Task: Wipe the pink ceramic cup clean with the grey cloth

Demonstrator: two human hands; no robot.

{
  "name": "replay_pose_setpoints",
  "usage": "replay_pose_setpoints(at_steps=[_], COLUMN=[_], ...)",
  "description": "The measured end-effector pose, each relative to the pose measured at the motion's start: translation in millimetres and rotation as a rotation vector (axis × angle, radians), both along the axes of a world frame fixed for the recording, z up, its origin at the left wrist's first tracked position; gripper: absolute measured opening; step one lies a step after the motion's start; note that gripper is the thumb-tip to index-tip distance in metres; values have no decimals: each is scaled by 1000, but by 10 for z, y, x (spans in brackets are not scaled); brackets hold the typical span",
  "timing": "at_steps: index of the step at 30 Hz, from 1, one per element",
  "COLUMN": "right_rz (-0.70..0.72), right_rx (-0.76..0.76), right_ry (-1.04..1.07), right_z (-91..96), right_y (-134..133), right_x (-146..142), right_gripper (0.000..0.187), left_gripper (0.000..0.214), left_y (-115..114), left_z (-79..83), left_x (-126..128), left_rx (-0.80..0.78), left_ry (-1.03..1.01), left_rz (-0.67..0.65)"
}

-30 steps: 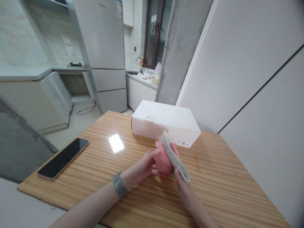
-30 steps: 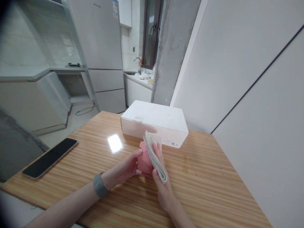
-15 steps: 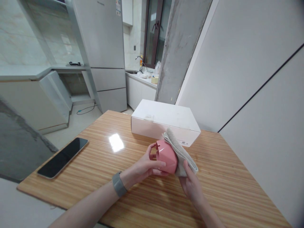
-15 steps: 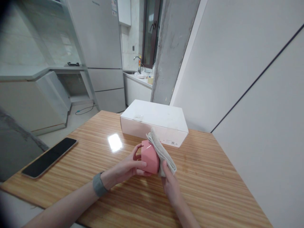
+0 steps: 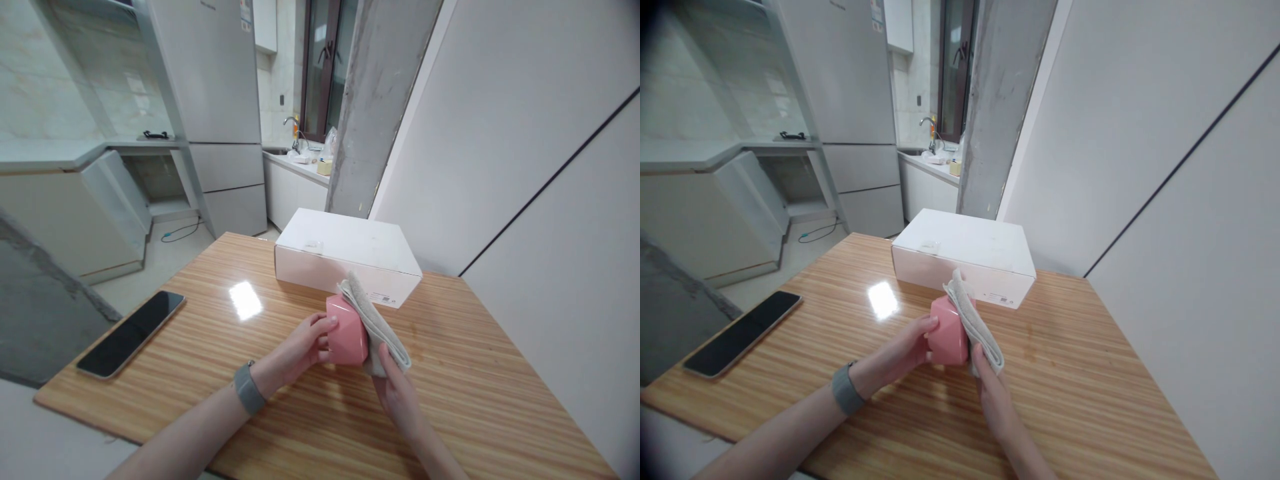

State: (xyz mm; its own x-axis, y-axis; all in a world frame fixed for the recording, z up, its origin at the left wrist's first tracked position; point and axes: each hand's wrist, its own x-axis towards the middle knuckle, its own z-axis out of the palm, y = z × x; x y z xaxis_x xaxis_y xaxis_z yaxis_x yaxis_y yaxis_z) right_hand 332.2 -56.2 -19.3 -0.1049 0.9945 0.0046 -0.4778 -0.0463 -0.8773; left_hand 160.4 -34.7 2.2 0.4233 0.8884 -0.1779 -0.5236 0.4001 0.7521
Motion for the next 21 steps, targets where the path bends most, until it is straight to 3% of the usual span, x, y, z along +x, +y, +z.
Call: replay_pose_setpoints(at_steps=[10, 17, 21], right_rz=[-94, -3, -43], right_rx=[-116, 43, -32], right_ry=[50, -65, -37], right_z=[59, -84, -65], right_y=[92, 1, -16], right_x=[-27, 37, -11], right_gripper=[41, 39, 39], left_gripper=[77, 61, 63], left_y=[-38, 22, 66], left_z=[99, 3, -52], left_x=[9, -27, -46], left_rx=[55, -58, -110], left_ry=[102, -8, -2], left_rz=[67, -87, -89])
